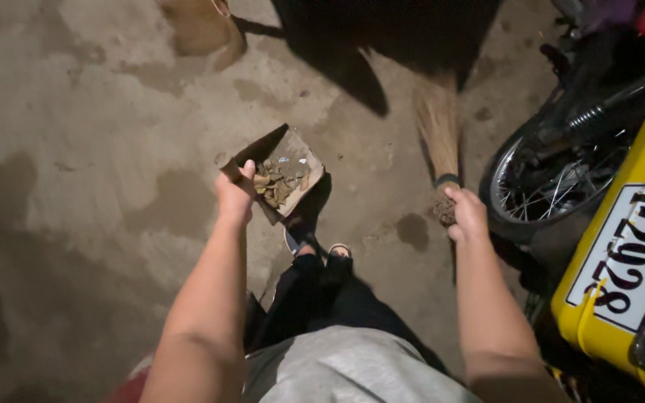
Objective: The person sweeps debris on a concrete floor into a dustpan using a traditional straw broom. They move around a motorcycle and other items, collecting leaves and dirt, then place the dustpan and broom aside.
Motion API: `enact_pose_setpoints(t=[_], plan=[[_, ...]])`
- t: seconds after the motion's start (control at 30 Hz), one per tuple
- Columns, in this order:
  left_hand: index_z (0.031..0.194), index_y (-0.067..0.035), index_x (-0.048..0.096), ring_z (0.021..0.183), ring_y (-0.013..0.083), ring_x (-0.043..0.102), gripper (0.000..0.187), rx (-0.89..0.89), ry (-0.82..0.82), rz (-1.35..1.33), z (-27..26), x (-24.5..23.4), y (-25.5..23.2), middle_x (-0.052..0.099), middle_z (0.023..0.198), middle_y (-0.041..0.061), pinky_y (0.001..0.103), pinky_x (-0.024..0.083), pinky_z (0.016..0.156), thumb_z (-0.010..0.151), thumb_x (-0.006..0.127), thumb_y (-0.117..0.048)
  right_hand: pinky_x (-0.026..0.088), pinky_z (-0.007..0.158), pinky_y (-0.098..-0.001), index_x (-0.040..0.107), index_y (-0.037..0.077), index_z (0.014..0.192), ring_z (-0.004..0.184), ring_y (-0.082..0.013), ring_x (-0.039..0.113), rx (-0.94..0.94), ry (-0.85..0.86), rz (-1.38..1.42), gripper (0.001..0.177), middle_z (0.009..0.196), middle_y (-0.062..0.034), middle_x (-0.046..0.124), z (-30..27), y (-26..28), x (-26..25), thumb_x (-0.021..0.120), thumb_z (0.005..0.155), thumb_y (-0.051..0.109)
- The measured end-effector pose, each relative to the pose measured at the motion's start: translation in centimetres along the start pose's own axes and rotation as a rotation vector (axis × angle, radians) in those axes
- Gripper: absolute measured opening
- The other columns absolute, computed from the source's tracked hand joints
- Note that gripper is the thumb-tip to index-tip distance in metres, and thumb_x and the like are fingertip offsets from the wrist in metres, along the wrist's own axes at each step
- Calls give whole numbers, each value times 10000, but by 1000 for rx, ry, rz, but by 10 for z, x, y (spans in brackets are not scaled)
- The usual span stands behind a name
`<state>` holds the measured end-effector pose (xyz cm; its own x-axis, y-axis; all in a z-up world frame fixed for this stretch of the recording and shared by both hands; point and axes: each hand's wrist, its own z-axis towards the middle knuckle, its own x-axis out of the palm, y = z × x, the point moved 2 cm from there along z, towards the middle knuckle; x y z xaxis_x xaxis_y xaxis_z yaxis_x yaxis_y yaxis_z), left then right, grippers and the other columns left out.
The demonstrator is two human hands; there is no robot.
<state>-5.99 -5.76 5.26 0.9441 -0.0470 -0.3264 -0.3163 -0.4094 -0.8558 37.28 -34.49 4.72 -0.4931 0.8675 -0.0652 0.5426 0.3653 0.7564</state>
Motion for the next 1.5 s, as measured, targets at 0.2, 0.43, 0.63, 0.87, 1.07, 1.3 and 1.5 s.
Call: enact_pose_setpoints(t=[0.2, 0.43, 0.63, 0.87, 1.07, 1.3, 1.5], plan=[[1023, -32, 667, 713, 165, 655, 243, -33, -18, -132, -44, 3, 0, 677, 862, 38, 367, 540, 665, 902, 743, -228, 544, 472, -446, 628, 94, 958, 638, -249, 669, 71, -37, 11, 75, 864, -102, 676, 14, -33, -24, 676, 911, 127], [984, -3, 706, 765, 164, 630, 279, 62, -150, 110, -72, -13, 23, 716, 847, 62, 366, 526, 742, 924, 791, -262, 488, 506, -427, 605, 29, 967, 648, -252, 619, -47, 27, -82, 175, 851, -130, 645, 10, -93, -32, 700, 908, 163], [974, -25, 700, 760, 259, 642, 328, 131, -92, 347, -73, 11, 42, 707, 839, 140, 400, 517, 762, 938, 777, -342, 491, 670, -460, 693, -19, 1192, 826, -262, 634, 196, 94, -400, 412, 1000, -130, 688, -66, -119, 40, 691, 830, 177], [979, -46, 694, 772, 267, 667, 342, -53, 52, 276, -41, -5, 71, 717, 843, 126, 411, 519, 756, 916, 769, -374, 553, 879, -317, 600, 18, 1414, 1043, -179, 695, 103, 552, -696, 644, 1234, -108, 734, -166, -51, 21, 758, 809, 171], [990, -29, 712, 791, 243, 672, 364, -15, 60, 301, -25, -29, 81, 725, 867, 121, 403, 520, 776, 907, 782, -376, 512, 720, -351, 614, 47, 1405, 850, -182, 646, -151, 429, -927, 615, 1097, -102, 747, -147, 31, 58, 758, 831, 216], [979, -34, 705, 811, 261, 680, 360, -11, 56, 292, -21, -18, 76, 726, 872, 135, 405, 521, 797, 902, 771, -379, 581, 763, -378, 655, 63, 1329, 884, -207, 702, -79, 432, -750, 603, 1076, -79, 747, -11, -48, 184, 767, 755, 205], [1012, -50, 714, 847, 281, 696, 367, -35, 59, 320, -17, -27, 68, 738, 923, 145, 403, 523, 812, 899, 774, -394, 558, 905, -366, 722, 85, 1309, 1031, -235, 707, -95, 760, -1080, 532, 1183, -95, 769, -108, -53, 87, 746, 825, 306]])
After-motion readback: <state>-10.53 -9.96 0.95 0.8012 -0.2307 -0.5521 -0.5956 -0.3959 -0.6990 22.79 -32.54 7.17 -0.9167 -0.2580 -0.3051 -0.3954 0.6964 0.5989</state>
